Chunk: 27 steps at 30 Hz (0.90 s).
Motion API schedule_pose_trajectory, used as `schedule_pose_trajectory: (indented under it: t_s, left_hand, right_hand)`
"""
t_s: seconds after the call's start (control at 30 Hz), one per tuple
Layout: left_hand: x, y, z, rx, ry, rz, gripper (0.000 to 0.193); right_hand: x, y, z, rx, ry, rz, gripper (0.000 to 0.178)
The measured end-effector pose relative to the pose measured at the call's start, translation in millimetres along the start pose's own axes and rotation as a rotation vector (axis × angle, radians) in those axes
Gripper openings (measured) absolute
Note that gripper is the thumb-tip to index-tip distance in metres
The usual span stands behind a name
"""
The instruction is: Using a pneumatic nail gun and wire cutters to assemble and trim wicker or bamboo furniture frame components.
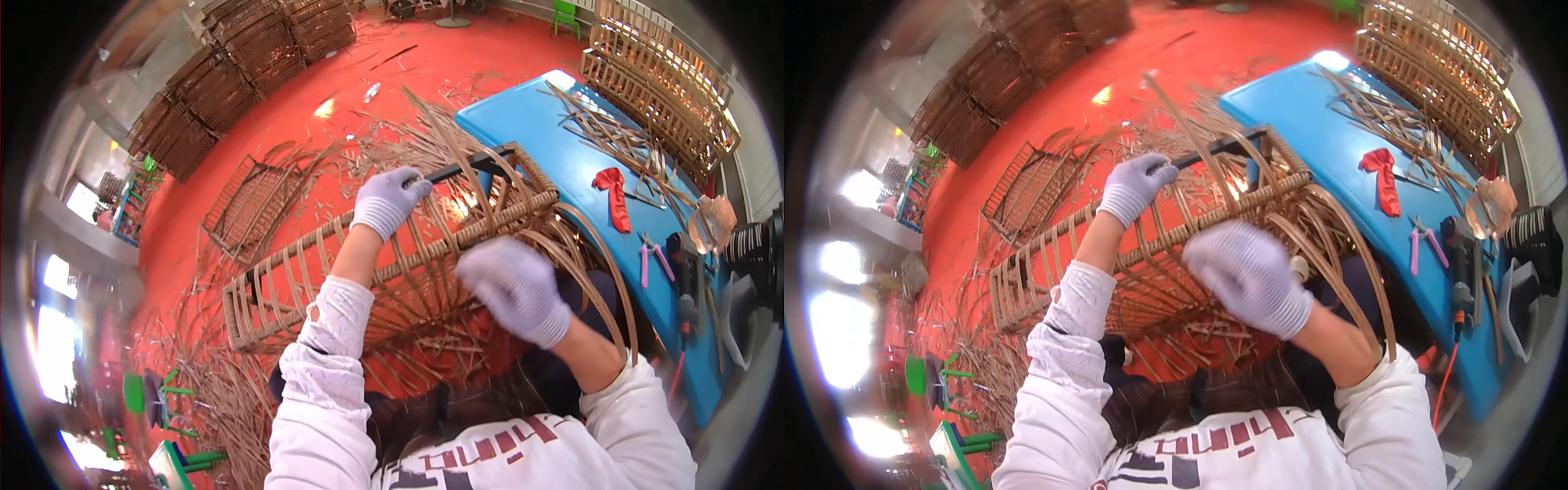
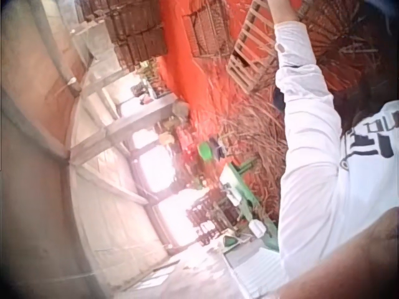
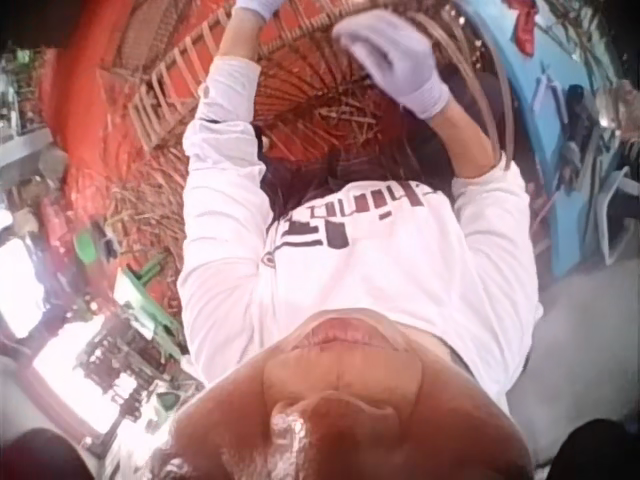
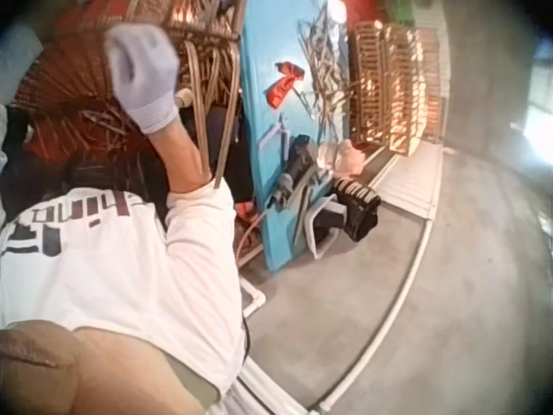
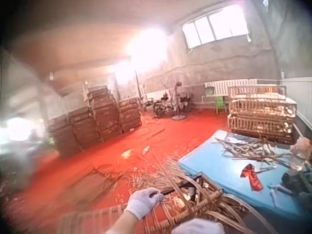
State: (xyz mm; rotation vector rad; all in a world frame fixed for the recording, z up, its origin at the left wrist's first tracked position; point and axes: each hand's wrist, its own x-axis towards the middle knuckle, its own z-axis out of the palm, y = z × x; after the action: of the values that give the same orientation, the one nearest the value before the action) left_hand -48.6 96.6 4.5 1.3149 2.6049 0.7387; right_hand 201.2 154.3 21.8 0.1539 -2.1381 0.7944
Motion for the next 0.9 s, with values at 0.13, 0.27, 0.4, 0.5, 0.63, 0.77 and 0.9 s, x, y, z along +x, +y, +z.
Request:
schedule_pose_trajectory:
  t_s: [0.13,0.27,0.4,0.5,0.63,0.77,0.9]
  left_hand:
    - [-20,10,-7,0.044,0.001,-0.013,0.041]
    - [-35,14,4,0.077,0.052,0.062,0.042]
    - [-50,24,9,0.106,0.103,0.081,0.042]
    - [-58,28,9,0.103,0.081,0.052,0.043]
    - [-67,24,13,0.092,0.147,0.095,0.043]
    - [-66,25,14,0.092,0.093,0.084,0.043]
    - [-68,29,14,0.097,0.087,0.076,0.044]
  right_hand:
    - [14,24,-22,-0.072,0.096,0.437,0.044]
    - [22,54,-35,-0.052,-0.489,0.546,0.027]
    - [21,45,-31,0.202,-0.453,0.848,0.018]
    - [12,41,-30,0.184,-0.423,0.808,0.029]
    - [4,23,-27,0.225,-0.366,0.777,0.024]
    - [-4,16,-27,0.256,-0.344,0.700,0.022]
    - [-12,15,-32,0.381,-0.297,0.615,0.020]
